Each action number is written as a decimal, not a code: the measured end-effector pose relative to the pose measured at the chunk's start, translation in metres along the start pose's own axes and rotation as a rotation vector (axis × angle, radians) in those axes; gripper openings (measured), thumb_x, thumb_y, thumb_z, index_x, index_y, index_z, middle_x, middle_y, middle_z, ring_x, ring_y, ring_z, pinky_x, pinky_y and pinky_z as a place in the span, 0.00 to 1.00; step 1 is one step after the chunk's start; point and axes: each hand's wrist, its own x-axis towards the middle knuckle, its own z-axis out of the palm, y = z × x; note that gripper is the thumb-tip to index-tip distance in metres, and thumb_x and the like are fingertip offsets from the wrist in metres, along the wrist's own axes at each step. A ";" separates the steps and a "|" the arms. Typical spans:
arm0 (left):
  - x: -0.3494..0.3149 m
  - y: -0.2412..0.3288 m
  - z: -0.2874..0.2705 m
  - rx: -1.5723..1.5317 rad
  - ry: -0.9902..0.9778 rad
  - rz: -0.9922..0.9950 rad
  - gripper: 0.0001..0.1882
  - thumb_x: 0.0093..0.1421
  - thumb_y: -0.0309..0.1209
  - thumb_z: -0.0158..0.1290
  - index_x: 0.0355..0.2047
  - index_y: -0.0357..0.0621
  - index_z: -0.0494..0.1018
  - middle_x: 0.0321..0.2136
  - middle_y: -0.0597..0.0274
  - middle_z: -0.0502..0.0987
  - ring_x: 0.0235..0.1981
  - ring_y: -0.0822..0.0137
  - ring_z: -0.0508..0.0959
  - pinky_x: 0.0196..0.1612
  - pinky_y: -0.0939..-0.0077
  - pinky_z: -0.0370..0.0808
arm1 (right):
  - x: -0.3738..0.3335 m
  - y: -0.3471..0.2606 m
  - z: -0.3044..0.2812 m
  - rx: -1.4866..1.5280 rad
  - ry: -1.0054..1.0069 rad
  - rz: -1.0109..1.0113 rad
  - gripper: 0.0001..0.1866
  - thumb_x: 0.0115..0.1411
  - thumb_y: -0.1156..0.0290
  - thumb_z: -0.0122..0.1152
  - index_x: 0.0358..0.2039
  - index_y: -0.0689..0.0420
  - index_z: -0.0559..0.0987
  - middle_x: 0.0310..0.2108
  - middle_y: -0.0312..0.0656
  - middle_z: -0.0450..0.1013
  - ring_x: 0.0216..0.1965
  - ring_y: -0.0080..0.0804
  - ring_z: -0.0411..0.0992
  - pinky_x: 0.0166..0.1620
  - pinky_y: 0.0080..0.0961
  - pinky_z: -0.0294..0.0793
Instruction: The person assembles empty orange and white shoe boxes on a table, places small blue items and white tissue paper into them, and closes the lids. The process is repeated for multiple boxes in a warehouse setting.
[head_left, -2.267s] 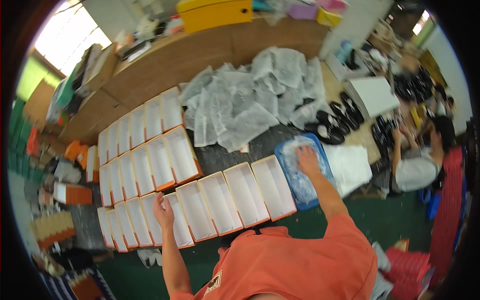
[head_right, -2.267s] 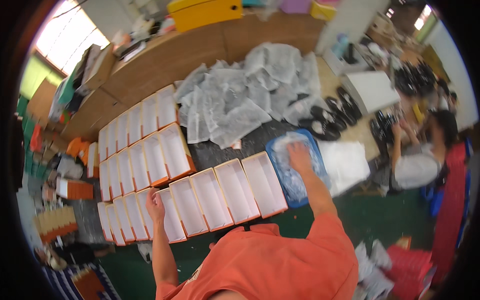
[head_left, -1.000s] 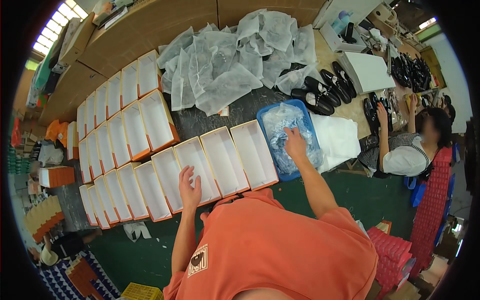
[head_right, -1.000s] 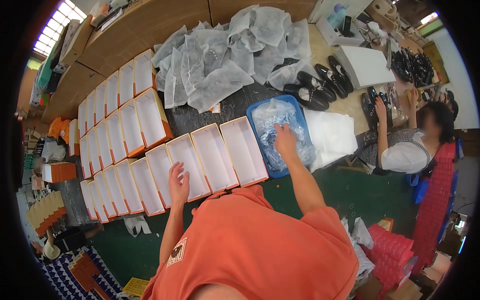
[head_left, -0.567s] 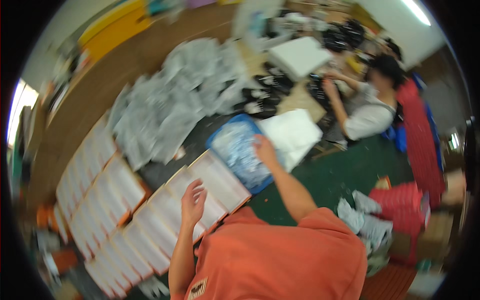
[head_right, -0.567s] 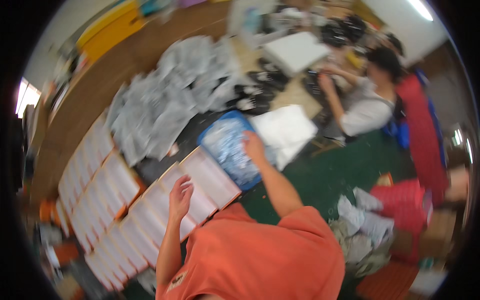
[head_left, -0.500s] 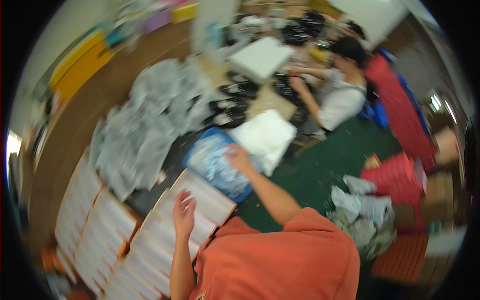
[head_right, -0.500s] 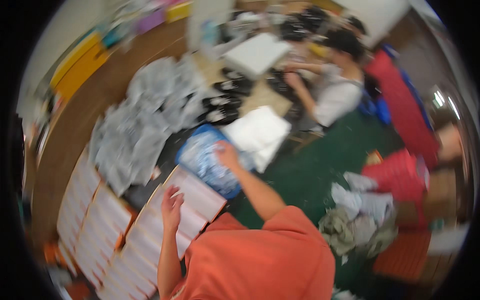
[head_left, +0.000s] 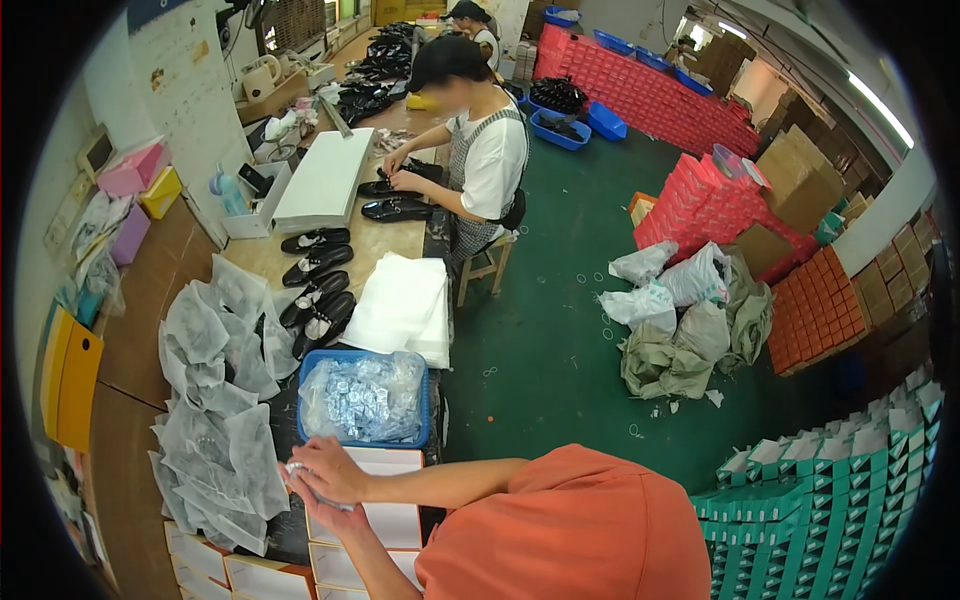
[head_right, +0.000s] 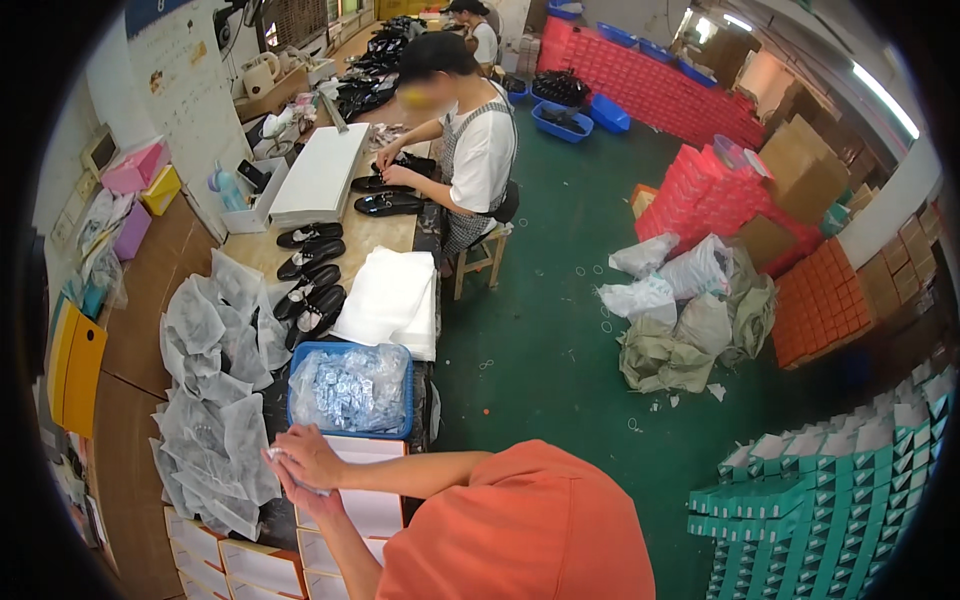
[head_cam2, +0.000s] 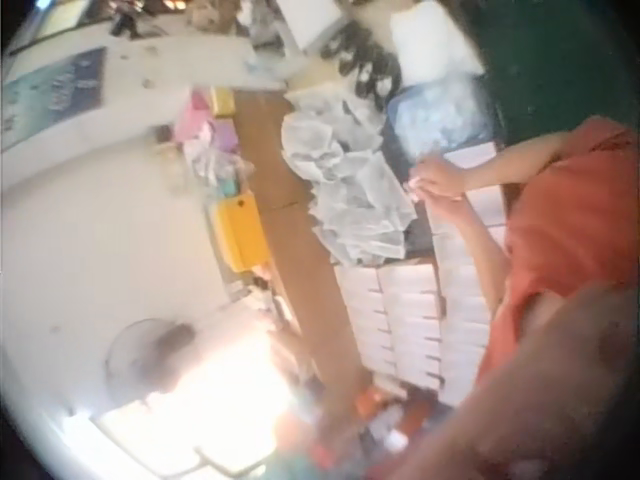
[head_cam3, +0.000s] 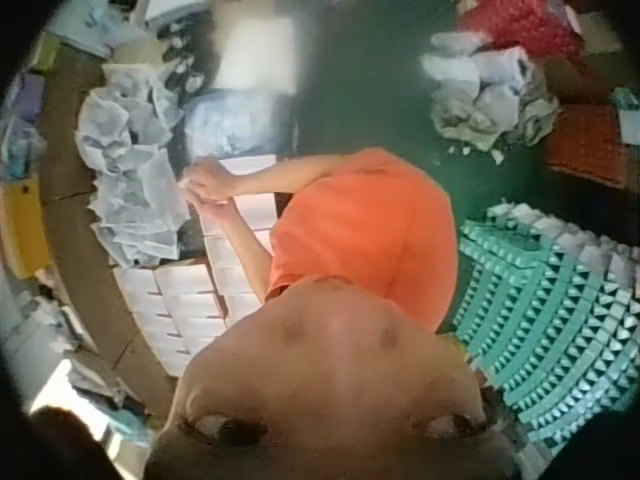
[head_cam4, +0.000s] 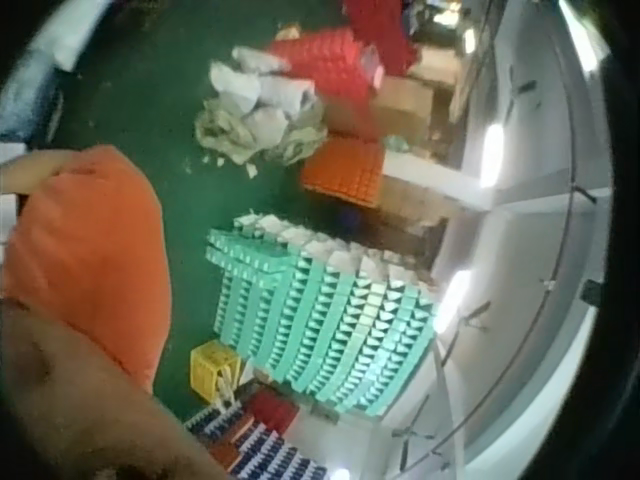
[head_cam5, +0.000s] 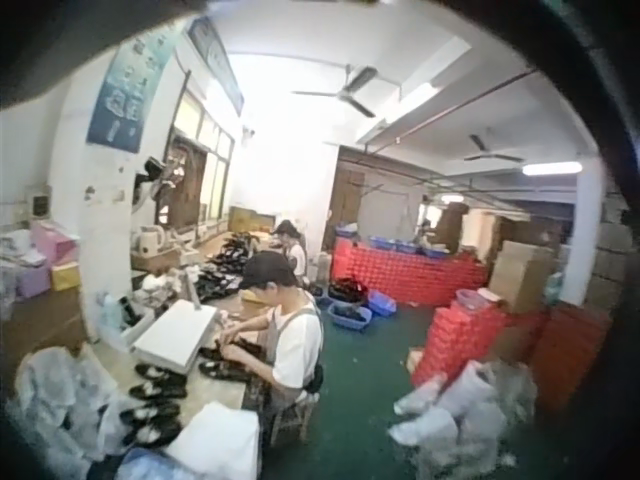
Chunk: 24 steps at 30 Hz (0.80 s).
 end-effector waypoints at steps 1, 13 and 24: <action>0.000 0.004 -0.015 0.023 0.027 0.032 0.25 0.74 0.42 0.40 0.70 0.60 0.57 0.65 0.61 0.64 0.64 0.61 0.67 0.64 0.61 0.67 | -0.002 -0.005 0.005 0.020 -0.041 -0.018 0.11 0.63 0.68 0.58 0.43 0.56 0.81 0.40 0.40 0.77 0.49 0.41 0.69 0.52 0.41 0.61; -0.015 0.018 -0.050 0.384 0.275 0.116 0.25 0.69 0.40 0.50 0.64 0.48 0.64 0.58 0.58 0.72 0.58 0.60 0.73 0.59 0.63 0.72 | -0.007 -0.015 0.041 0.658 -0.147 0.575 0.09 0.69 0.67 0.50 0.37 0.59 0.76 0.27 0.42 0.76 0.33 0.33 0.76 0.41 0.29 0.74; -0.107 0.098 -0.120 0.079 0.623 0.196 0.24 0.65 0.29 0.57 0.60 0.47 0.65 0.47 0.56 0.79 0.41 0.65 0.81 0.37 0.68 0.80 | -0.015 0.078 -0.018 -0.009 -0.593 0.224 0.13 0.69 0.70 0.54 0.50 0.60 0.77 0.32 0.38 0.77 0.28 0.22 0.73 0.33 0.19 0.74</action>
